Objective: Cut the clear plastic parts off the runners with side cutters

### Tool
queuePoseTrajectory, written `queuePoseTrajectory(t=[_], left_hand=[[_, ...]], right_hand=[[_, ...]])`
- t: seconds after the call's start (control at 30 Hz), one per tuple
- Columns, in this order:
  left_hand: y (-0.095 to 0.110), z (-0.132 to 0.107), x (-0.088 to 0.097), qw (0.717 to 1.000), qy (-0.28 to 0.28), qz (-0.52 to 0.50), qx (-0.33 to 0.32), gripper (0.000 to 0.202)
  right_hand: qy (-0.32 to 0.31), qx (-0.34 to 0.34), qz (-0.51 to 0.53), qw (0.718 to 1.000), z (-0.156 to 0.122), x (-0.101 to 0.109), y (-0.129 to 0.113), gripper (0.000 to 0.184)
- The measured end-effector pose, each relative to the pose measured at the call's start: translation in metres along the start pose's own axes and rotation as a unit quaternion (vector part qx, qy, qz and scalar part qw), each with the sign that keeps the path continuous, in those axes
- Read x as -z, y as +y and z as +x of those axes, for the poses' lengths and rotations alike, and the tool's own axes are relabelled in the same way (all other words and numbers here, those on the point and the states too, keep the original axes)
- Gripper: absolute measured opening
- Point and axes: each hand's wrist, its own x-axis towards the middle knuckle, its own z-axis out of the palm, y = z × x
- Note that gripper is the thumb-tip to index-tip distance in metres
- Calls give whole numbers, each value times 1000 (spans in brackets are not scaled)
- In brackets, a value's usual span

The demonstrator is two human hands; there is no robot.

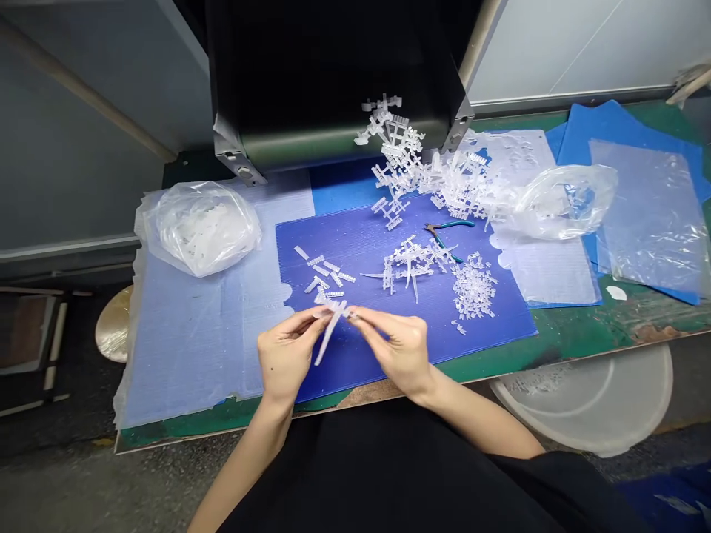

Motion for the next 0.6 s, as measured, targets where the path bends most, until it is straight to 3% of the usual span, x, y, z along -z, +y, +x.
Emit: queuePoseTrajectory(t=[0.17,0.27,0.33,0.5,0.6], left_hand=[[-5,45,7,971,-94,166,-143,36],[7,78,-4,957,-112,194,-185,29],[22,105,-28,947,-114,211,-213,28],[59,183,-117,921,-165,266,-233,54],[76,212,-145,907,-207,298,-215,30]], right_hand=[[120,9,-146,982,31,89,27,26],[156,8,-220,963,45,128,60,23],[148,5,-254,956,52,138,81,23],[99,0,-306,947,58,134,108,30],[109,6,-319,941,56,140,105,34]])
